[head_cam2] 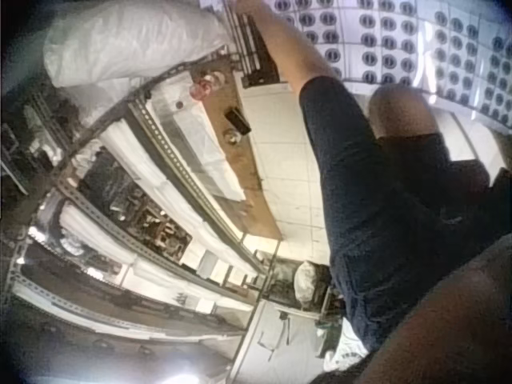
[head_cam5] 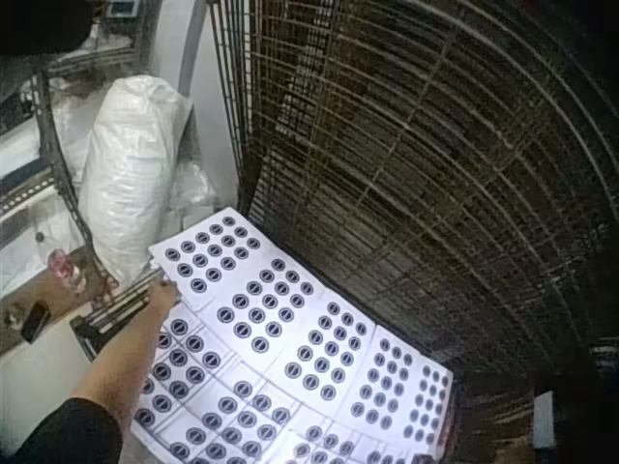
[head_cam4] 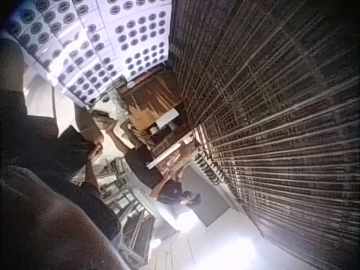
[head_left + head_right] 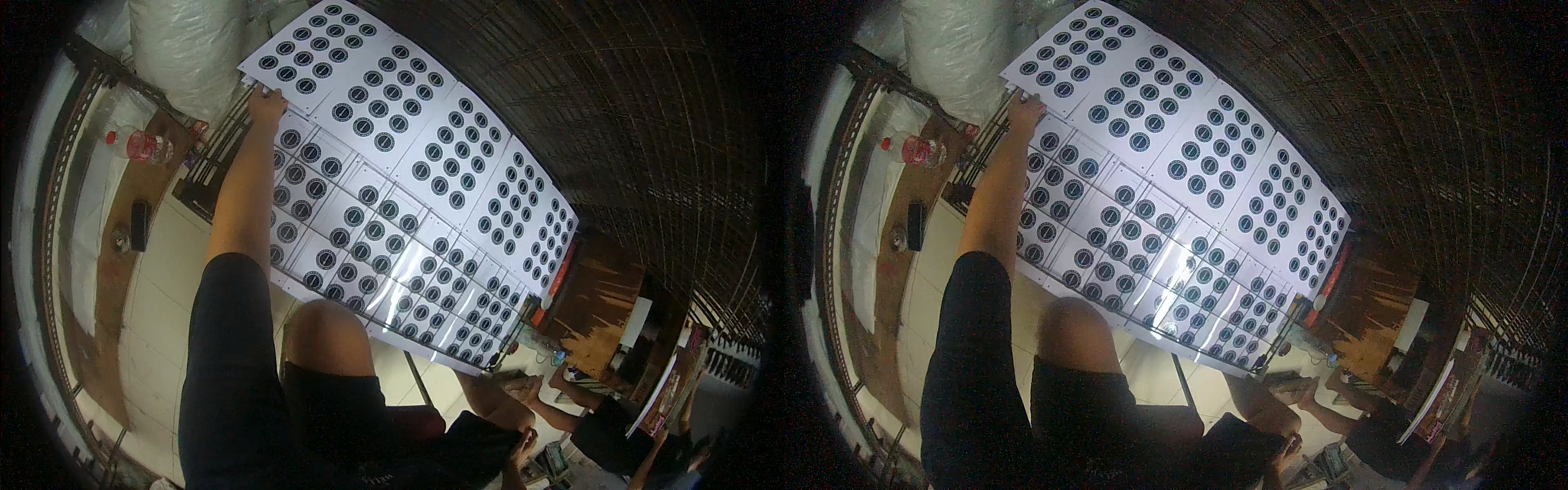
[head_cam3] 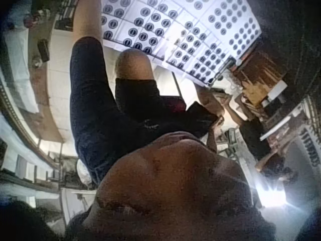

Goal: The person repeatedly picks up sheets of circular stickers from a drying rack and places them onto a nearby table. The task involves handling multiple sticker sheets in a repetitive manner.

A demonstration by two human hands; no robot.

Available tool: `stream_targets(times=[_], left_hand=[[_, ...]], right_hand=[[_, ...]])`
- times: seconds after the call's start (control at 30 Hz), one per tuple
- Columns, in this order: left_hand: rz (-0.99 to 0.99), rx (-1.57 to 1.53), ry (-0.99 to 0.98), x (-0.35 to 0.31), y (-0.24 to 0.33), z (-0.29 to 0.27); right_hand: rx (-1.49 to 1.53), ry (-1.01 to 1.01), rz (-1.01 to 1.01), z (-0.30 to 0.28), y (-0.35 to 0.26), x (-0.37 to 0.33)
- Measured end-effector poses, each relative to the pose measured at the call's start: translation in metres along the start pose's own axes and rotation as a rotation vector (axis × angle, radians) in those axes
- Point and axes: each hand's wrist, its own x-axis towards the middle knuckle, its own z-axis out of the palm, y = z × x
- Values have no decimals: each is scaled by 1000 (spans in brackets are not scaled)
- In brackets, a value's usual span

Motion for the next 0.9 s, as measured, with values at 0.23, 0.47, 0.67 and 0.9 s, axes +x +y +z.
stream_targets(times=[0.23, 0.47, 0.67, 0.9], left_hand=[[4, 179, 24, -13, 9, 18], [35, 479, 10, 2, -12, 8], [211, 694, 144, -90, 62, 12], [159, 229, -137, -252, 80, -14]], right_hand=[[-2, 7, -43, 2, 13, -5], [12, 39, -33, -1, -8, -3], [87, 92, -84, 6, 0, -10], [369, 114, -19, 20, 20, -21]])
